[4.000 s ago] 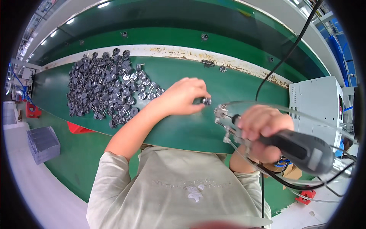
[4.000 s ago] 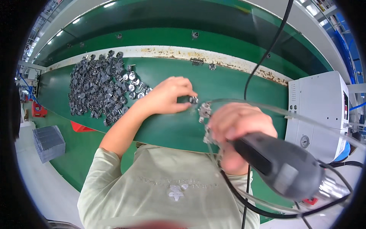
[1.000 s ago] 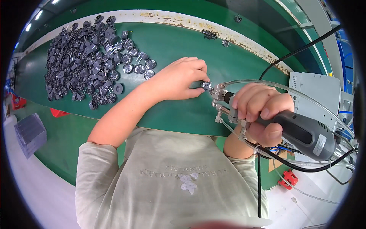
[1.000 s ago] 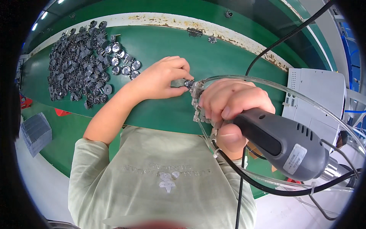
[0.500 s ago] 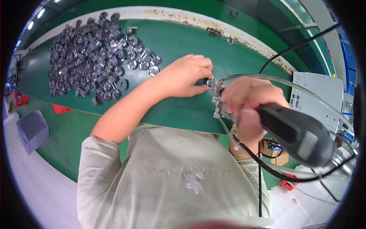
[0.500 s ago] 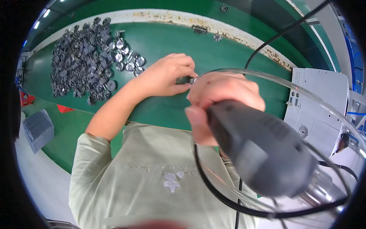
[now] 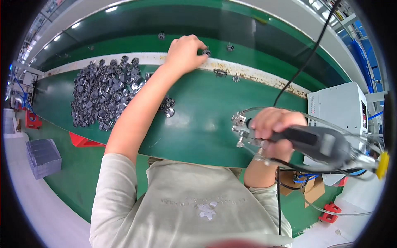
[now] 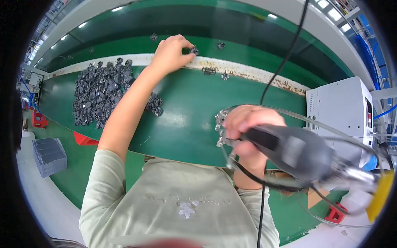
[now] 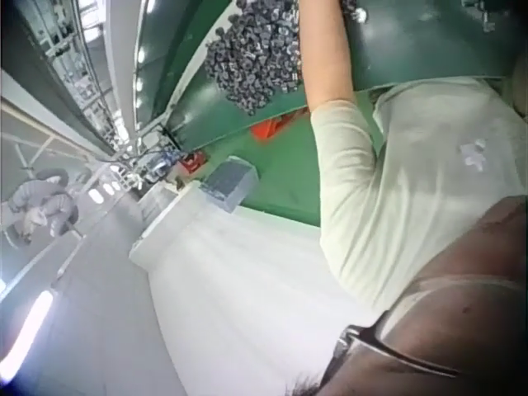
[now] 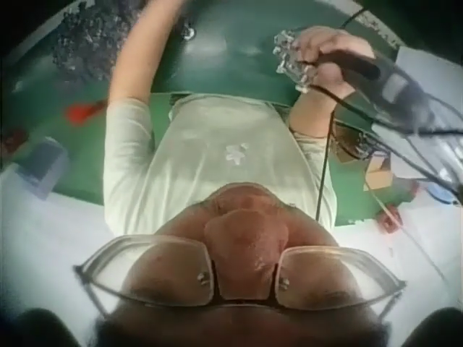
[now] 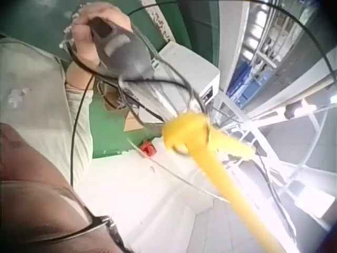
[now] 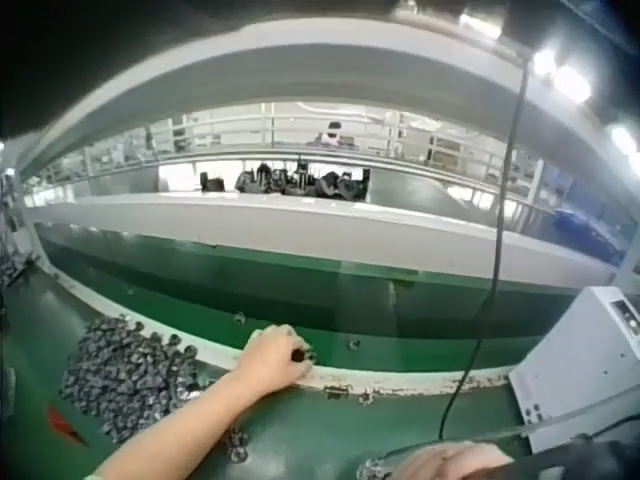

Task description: The person assembles small circular plastic parts using a handheld assembly tool at a factory workstation.

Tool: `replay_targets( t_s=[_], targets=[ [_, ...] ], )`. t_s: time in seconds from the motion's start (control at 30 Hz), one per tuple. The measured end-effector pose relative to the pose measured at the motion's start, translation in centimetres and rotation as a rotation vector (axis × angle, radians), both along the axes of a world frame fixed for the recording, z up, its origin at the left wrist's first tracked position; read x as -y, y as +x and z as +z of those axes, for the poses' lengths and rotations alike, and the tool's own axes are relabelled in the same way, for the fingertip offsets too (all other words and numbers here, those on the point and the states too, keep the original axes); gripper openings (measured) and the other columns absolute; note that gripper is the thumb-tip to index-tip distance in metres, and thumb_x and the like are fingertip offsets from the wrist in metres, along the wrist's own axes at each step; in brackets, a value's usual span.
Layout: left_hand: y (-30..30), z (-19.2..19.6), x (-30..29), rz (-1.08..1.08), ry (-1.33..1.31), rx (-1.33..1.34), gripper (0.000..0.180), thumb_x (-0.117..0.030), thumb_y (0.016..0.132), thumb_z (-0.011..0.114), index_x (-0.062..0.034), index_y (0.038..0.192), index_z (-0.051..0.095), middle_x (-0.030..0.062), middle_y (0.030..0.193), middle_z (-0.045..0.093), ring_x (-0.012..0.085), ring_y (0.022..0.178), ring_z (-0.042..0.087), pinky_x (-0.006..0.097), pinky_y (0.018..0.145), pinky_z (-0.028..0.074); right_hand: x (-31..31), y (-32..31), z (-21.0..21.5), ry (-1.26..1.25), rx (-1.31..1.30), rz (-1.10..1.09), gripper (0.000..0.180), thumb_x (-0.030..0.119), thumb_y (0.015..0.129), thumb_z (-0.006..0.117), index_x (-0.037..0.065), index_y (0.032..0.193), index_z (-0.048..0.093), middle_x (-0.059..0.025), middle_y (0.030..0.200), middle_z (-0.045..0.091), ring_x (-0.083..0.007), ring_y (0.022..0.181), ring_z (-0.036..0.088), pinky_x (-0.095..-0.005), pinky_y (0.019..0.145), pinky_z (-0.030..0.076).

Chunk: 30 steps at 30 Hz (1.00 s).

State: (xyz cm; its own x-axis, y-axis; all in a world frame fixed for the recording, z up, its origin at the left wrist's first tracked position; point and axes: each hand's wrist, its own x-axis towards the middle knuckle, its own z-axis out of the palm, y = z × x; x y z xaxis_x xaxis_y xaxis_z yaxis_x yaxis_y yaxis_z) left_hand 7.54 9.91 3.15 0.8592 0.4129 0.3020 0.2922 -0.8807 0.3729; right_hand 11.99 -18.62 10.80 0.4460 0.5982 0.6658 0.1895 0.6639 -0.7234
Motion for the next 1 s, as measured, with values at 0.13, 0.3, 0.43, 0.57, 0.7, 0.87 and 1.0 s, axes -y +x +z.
replay_targets(
  t_s=[0.13, 0.3, 0.43, 0.57, 0.7, 0.87, 1.0],
  targets=[
    [3.3, -2.6, -3.7, 0.222, 0.034, -0.169, 0.041, -0.040, 0.073, 0.074, -0.0128, 0.104, 0.074, 0.0109, 0.110, 0.065, 0.0264, 0.110, 0.058, 0.040, 0.095, 0.042, -0.8, -0.7, -1.3, -0.062, -0.059, -0.030, 0.043, 0.035, 0.086, 0.075, 0.000, 0.100, 0.055, -0.0090, 0.066, 0.058, -0.0213, 0.057, 0.058, -0.0379, 0.059, 0.051],
    [7.1, -2.7, 0.2, 0.100, 0.060, -0.033, 0.057, -0.055, 0.072, 0.072, -0.0127, 0.110, 0.070, 0.0097, 0.111, 0.064, 0.0274, 0.111, 0.057, 0.044, 0.094, 0.043, -0.4, -1.3, -1.1, -0.062, -0.120, 0.007, 0.028, 0.009, 0.078, 0.074, -0.001, 0.097, 0.056, -0.0101, 0.068, 0.059, -0.0224, 0.061, 0.060, -0.0388, 0.065, 0.053],
    [8.3, -3.2, 1.7, 0.007, 0.016, -0.033, 0.029, -0.026, 0.081, 0.071, -0.0083, 0.103, 0.071, 0.0121, 0.102, 0.066, 0.0295, 0.097, 0.064, 0.041, 0.088, 0.049, 0.1, -1.1, -1.5, -0.006, -0.210, -0.013, 0.025, 0.001, 0.077, 0.075, 0.003, 0.088, 0.053, -0.0076, 0.065, 0.057, -0.0208, 0.059, 0.058, -0.0366, 0.062, 0.053],
    [2.3, -0.6, 5.4, -0.348, -0.294, 0.039, 0.028, -0.021, 0.077, 0.071, -0.0069, 0.102, 0.070, 0.0120, 0.097, 0.064, 0.0295, 0.093, 0.063, 0.042, 0.085, 0.048, 0.3, -0.4, -0.9, -0.008, -0.146, -0.091, 0.030, 0.017, 0.083, 0.074, 0.006, 0.082, 0.047, -0.0061, 0.062, 0.054, -0.0193, 0.051, 0.054, -0.0356, 0.054, 0.050],
    [-5.9, -0.8, 10.1, -0.592, -0.295, -0.150, 0.032, -0.018, 0.075, 0.072, -0.0065, 0.105, 0.069, 0.0085, 0.099, 0.062, 0.0279, 0.099, 0.058, 0.039, 0.088, 0.044, 0.6, 0.1, 0.3, -0.002, -0.060, -0.008, 0.030, 0.029, 0.089, 0.066, 0.008, 0.084, 0.045, -0.0049, 0.062, 0.052, -0.0188, 0.050, 0.053, -0.0359, 0.054, 0.049],
    [-6.9, -2.4, 10.6, -0.563, -0.411, 0.020, 0.034, -0.018, 0.074, 0.076, -0.0057, 0.105, 0.068, 0.0080, 0.102, 0.061, 0.0275, 0.100, 0.057, 0.038, 0.090, 0.043, -0.6, -0.2, -0.7, -0.022, -0.165, 0.002, 0.032, 0.019, 0.082, 0.078, 0.005, 0.081, 0.049, -0.0053, 0.059, 0.053, -0.0175, 0.048, 0.051, -0.0347, 0.052, 0.049],
    [-7.3, -3.3, 10.6, -0.556, -0.433, 0.055, 0.031, -0.017, 0.074, 0.078, -0.0043, 0.100, 0.067, 0.0071, 0.098, 0.058, 0.0268, 0.098, 0.056, 0.037, 0.091, 0.042, -1.1, -0.1, -1.4, -0.042, -0.157, 0.025, 0.031, 0.020, 0.084, 0.077, 0.005, 0.082, 0.050, -0.0058, 0.059, 0.053, -0.0173, 0.048, 0.051, -0.0346, 0.051, 0.049]
  ],
)
